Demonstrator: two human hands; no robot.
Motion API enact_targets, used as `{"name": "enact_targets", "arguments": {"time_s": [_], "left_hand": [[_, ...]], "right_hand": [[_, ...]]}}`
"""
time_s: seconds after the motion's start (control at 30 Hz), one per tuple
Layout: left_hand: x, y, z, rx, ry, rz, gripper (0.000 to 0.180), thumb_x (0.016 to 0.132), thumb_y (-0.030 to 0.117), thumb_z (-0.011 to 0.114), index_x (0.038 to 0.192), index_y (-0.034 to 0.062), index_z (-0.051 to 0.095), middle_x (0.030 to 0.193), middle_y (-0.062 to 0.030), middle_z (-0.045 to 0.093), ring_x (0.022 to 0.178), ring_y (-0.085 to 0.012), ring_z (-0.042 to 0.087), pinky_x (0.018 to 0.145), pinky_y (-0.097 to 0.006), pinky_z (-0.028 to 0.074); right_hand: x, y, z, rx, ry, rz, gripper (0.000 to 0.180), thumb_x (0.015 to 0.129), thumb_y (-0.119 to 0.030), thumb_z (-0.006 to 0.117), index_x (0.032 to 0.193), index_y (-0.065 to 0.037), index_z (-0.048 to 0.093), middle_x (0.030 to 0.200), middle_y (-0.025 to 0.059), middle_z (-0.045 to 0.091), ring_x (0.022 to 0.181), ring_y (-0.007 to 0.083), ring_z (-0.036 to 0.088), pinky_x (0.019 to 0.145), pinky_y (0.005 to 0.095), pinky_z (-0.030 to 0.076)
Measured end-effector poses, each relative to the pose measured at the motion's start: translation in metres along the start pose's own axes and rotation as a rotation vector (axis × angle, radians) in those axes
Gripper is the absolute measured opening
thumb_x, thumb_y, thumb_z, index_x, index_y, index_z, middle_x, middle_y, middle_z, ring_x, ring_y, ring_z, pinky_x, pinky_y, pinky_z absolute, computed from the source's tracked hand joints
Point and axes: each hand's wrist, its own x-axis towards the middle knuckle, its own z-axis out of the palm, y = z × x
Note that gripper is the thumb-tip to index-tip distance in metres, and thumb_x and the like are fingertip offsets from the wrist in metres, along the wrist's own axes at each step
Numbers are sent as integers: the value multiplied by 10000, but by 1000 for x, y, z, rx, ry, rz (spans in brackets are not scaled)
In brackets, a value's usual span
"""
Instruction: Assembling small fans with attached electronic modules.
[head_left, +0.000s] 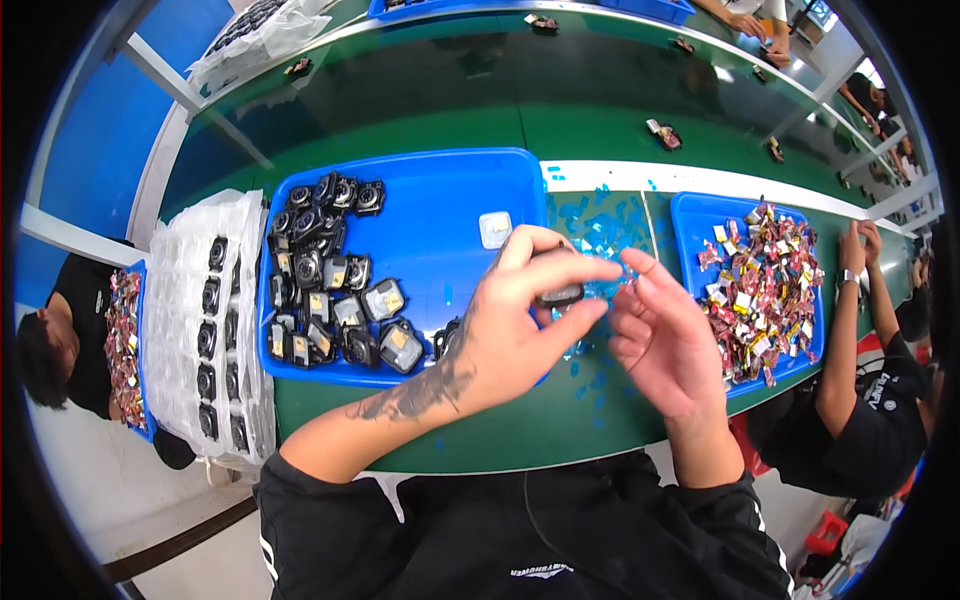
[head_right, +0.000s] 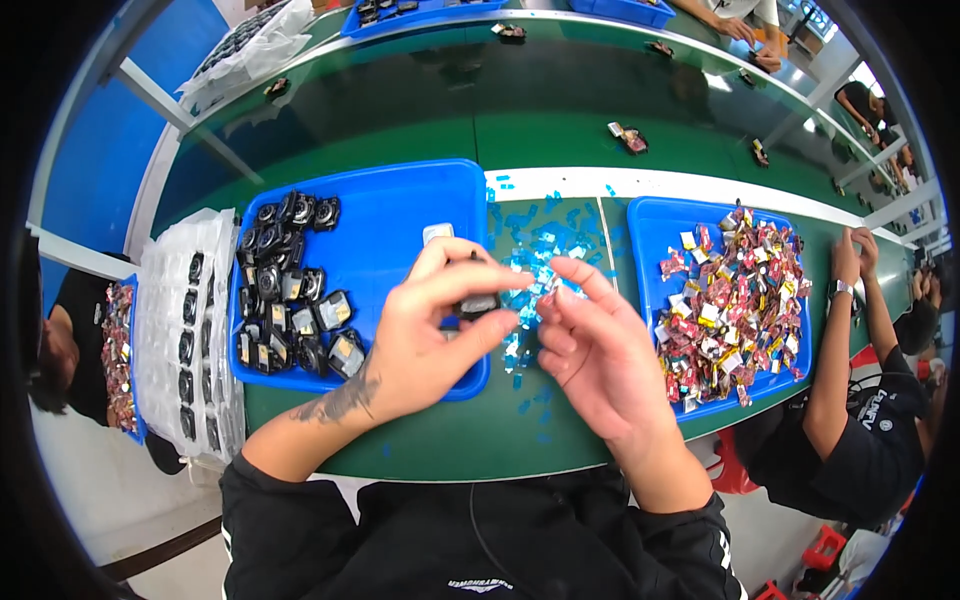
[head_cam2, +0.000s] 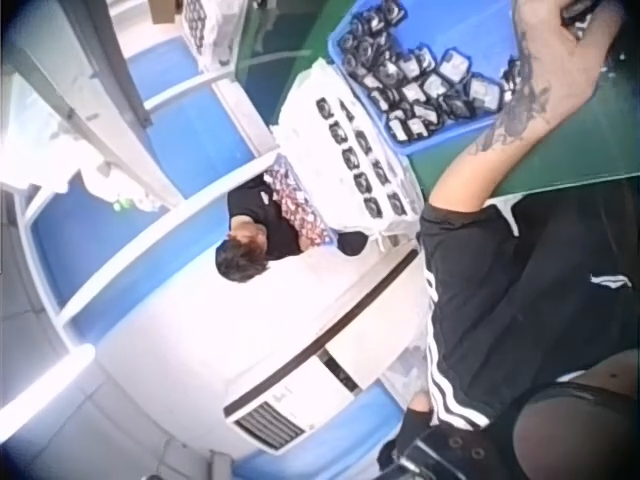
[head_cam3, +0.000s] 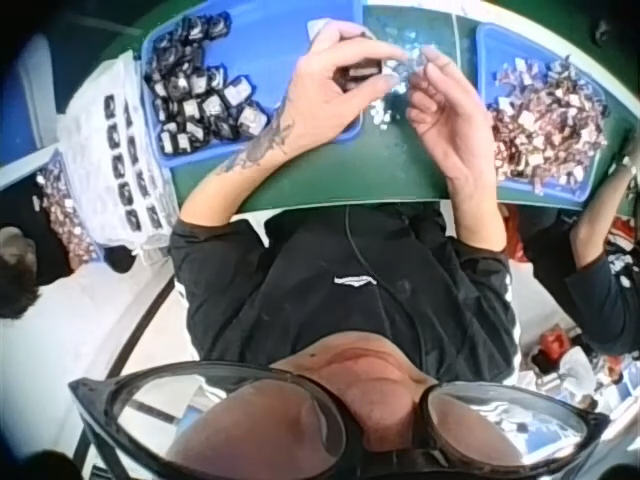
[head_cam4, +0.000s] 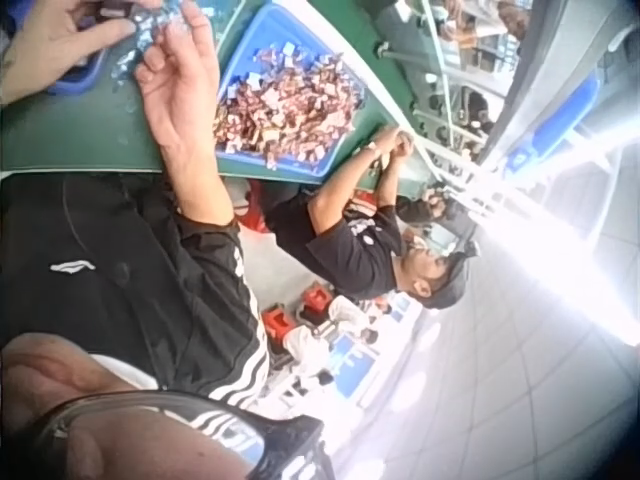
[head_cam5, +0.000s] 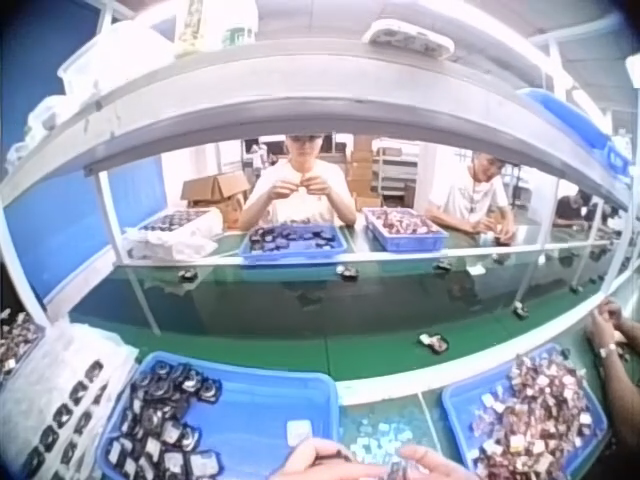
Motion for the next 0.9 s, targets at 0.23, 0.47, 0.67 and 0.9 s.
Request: {"name": "enact_targets", "arguments": {"time_s": [0.23, 0.47, 0.67, 0.9], "left_hand": [[0, 9, -6, 222, 4, 13, 128, 810, 30, 741, 935, 38, 718, 1006, -51, 511, 861, -104, 552, 656, -208, 463], [-1, 13, -4, 179, -5, 18, 123, 804, 29, 749, 923, 38, 719, 1003, -49, 520, 850, -96, 551, 656, -207, 457], [-1, 18, -5, 99, -118, -65, 123, 814, 57, 751, 914, 4, 703, 1019, -83, 529, 888, -152, 629, 742, -273, 547], [-2, 18, -4, 115, -136, -64, 100, 802, 35, 744, 885, 8, 695, 1012, -86, 534, 881, -168, 636, 748, -294, 545]], "right_hand": [[-2, 5, -1, -858, -2, -340, 310, 935, -89, 592, 1235, -58, 521, 1016, 67, 591, 820, 122, 570, 659, 233, 476], [0, -10, 8, -1158, -140, -562, 64, 891, -1, 648, 951, 4, 626, 914, 81, 628, 815, 108, 600, 699, 240, 502], [-7, -9, 8, -972, -139, -572, 33, 901, 7, 643, 916, 27, 622, 850, 50, 631, 785, 83, 604, 702, 228, 494], [-6, -14, 4, -781, -220, -372, 41, 907, -18, 633, 895, 19, 620, 822, 18, 618, 725, 53, 553, 639, 196, 433]]}}
